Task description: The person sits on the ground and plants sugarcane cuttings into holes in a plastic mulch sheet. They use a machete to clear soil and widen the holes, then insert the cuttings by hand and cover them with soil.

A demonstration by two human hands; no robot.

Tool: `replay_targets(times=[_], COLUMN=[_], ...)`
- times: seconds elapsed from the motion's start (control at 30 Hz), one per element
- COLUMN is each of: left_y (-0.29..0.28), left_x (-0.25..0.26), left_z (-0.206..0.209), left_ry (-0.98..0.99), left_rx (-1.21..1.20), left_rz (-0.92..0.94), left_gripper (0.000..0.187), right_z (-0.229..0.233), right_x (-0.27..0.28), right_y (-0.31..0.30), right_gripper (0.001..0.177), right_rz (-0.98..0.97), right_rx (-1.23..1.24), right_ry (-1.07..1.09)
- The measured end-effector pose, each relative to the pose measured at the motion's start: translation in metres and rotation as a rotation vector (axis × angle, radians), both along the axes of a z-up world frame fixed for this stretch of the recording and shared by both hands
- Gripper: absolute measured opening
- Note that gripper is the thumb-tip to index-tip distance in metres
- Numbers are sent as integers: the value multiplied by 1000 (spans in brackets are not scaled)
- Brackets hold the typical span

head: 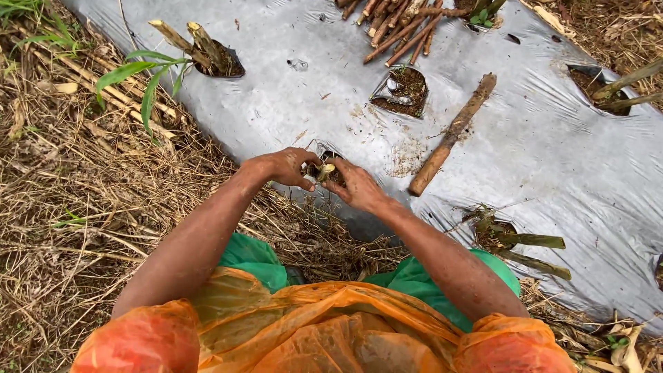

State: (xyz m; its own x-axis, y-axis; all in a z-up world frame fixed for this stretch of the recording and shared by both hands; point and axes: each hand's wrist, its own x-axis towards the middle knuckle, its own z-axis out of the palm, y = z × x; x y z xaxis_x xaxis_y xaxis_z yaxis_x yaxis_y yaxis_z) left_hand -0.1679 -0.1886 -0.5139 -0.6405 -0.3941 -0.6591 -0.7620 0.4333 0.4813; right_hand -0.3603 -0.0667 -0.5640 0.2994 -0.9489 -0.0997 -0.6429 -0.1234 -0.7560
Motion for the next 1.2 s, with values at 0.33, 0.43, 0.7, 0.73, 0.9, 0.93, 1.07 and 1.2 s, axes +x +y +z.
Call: replay_targets(times=[0.33,0.43,0.7,0.73,0.9,0.93,1.07,1.2], left_y=[4,18,33,34,37,37,35,37], left_x=[4,5,14,15,7,8,10,13], left_z=[-31,-28,-69,-67,-39,-41,-51,-54], left_ry=[115,185,304,306,239,235,210,209], left_rx=[-118,-103,-218,-213,-214,-214,-264,-282], left_rz=[60,139,238,243,243,240,210,201], left_gripper=[39,34,33,33,33,33,36,39], right_z=[-31,-60,-61,-59,-2,-9,-22,-24], right_x=[1,3,11,12,17,17,16,14], right_y=[-11,-22,-40,-39,-28,-25,-18,-15], right_gripper=[38,43,39,39,33,33,33,36], right_rz=[-1,38,113,117,112,109,114,126], right_rx=[-35,-14,-58,-52,-9,-8,-35,-77], right_ry=[-161,-244,56,59,101,97,155,142])
